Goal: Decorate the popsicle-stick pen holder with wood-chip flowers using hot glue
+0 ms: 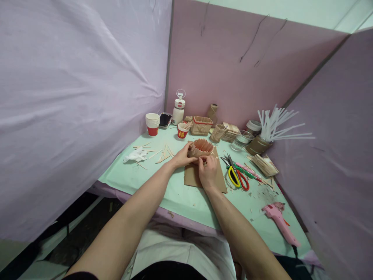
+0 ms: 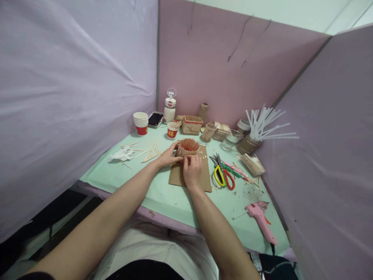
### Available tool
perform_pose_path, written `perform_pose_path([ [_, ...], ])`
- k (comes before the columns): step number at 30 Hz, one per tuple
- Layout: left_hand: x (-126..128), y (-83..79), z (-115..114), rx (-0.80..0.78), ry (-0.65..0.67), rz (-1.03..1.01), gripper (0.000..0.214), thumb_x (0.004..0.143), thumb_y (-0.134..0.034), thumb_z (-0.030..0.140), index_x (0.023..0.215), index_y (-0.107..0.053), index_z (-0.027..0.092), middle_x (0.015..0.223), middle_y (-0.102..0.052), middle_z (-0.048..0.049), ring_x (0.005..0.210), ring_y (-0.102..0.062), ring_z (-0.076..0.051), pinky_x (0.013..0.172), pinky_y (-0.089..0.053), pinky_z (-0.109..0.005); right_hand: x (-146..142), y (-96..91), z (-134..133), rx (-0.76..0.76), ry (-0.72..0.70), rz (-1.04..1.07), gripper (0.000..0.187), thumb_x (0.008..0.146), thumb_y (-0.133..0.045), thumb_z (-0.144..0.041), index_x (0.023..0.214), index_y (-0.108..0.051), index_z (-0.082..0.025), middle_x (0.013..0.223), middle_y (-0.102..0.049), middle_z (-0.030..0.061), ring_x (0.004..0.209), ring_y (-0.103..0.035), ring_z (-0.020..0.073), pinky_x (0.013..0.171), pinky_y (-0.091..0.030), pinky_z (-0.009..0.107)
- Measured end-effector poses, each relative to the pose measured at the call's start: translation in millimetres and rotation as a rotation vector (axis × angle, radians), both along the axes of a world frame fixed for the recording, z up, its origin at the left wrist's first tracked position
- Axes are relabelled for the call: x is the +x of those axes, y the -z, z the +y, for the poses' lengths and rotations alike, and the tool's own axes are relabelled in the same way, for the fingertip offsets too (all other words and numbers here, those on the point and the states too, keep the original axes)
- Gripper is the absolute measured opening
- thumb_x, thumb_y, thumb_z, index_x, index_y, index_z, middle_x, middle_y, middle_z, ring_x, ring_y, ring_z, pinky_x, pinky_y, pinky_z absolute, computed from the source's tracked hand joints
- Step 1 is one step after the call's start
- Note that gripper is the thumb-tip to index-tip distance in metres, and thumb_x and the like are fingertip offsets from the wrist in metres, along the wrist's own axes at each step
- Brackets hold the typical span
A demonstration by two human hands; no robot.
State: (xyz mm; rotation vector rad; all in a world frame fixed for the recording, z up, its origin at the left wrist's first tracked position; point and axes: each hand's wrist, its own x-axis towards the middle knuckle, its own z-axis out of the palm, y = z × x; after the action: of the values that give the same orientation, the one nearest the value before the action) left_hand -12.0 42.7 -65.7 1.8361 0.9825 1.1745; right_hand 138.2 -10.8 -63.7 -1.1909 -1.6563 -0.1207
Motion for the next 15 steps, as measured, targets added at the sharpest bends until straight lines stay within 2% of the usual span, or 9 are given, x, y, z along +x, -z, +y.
perform_pose_path([
  [15,2.3,-1.0,-0.4,-0.001,-0.007,-0.013,0.085,0.065,-0.076,0.029,0.137,-0.033,0.018,0.135,-0.049,-0.0147,0.124,-0.047,-0.029,0.104,-0.036,-0.043,3.4,0.4,-0.9,-0.005,0.013,-0.003,0.017,0.09,-0.047,-0.026,0.078,-0.058,-0.02,0.076,-0.06,0.0047,0.077,-0.049,0.0217,0.075,-0.039,0.035],
])
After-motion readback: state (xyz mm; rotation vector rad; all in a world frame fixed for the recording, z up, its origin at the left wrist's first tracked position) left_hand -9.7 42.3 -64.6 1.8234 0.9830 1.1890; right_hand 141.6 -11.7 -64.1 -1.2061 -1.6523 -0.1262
